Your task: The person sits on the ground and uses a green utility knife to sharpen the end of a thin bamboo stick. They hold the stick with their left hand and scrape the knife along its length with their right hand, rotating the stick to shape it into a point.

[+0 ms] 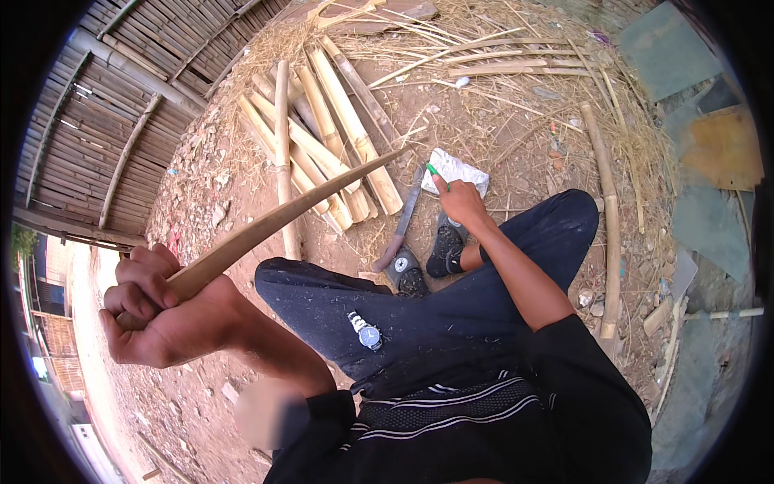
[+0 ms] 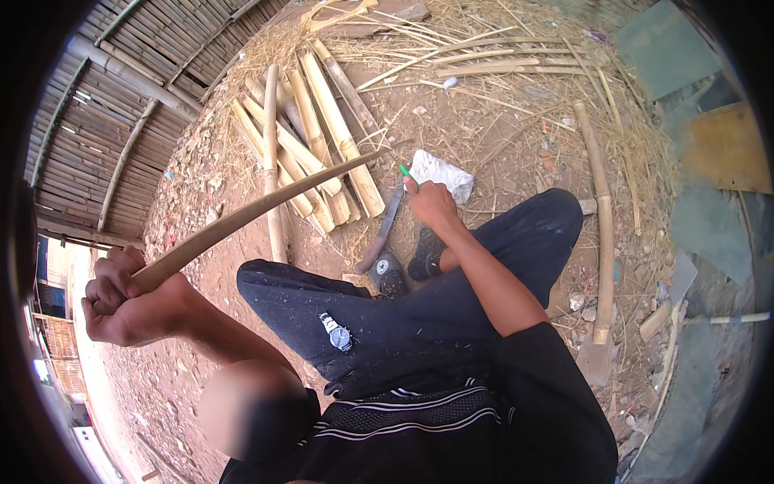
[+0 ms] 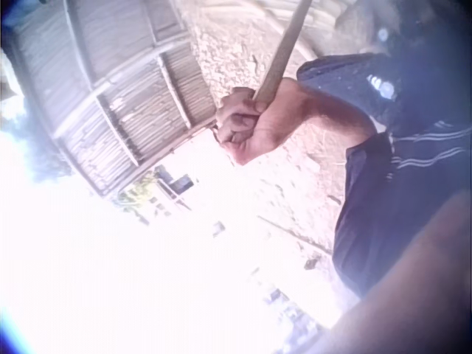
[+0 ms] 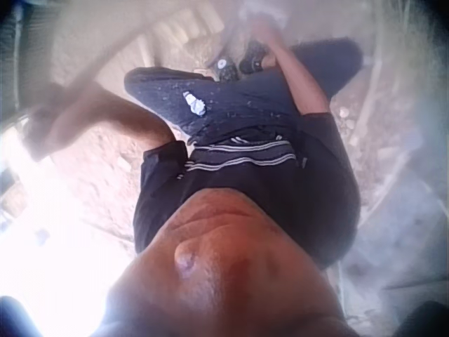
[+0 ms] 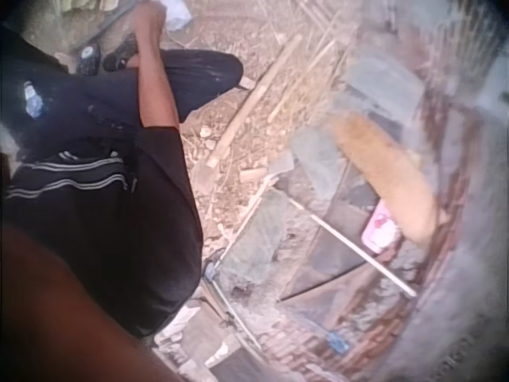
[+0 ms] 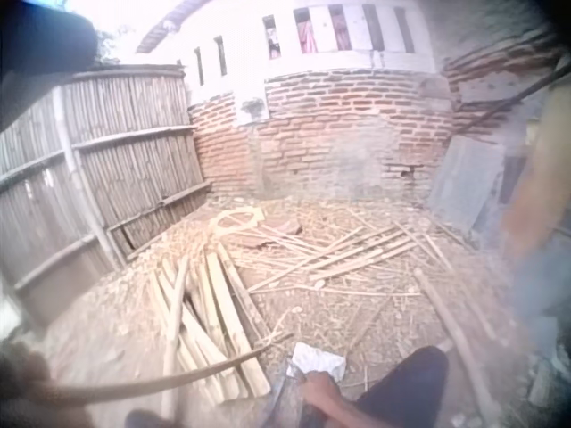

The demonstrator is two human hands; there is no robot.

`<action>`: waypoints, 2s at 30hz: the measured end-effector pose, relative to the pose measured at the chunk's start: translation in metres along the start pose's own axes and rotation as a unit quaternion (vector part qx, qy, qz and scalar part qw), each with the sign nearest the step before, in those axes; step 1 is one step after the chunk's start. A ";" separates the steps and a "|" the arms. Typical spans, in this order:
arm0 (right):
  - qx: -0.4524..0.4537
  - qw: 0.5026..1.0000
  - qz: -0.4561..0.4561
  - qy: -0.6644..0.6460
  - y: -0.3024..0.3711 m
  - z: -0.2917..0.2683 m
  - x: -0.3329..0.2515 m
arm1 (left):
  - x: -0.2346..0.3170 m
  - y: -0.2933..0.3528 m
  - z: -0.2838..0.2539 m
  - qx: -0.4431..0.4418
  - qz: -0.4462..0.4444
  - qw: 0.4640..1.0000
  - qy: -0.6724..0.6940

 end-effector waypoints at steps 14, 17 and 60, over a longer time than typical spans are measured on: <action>0.130 0.878 -0.395 -0.238 0.177 -0.066 -0.144 | 0.000 0.003 0.008 -0.031 0.001 0.999 0.013; 0.127 0.937 -0.285 -0.156 0.125 -0.028 -0.123 | 0.003 0.008 0.010 -0.034 0.007 0.999 0.014; 0.087 0.900 -0.399 -0.155 0.151 -0.062 -0.148 | 0.003 0.006 0.021 -0.127 -0.013 0.990 0.067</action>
Point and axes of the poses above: each hand's wrist, its own y-axis away from the middle knuckle, its own z-axis out of the palm, x = y × z, the point moved 8 cm from there along -y, towards the middle knuckle, and after that the axes turned 2 degrees about y, right-handed, at the moved point
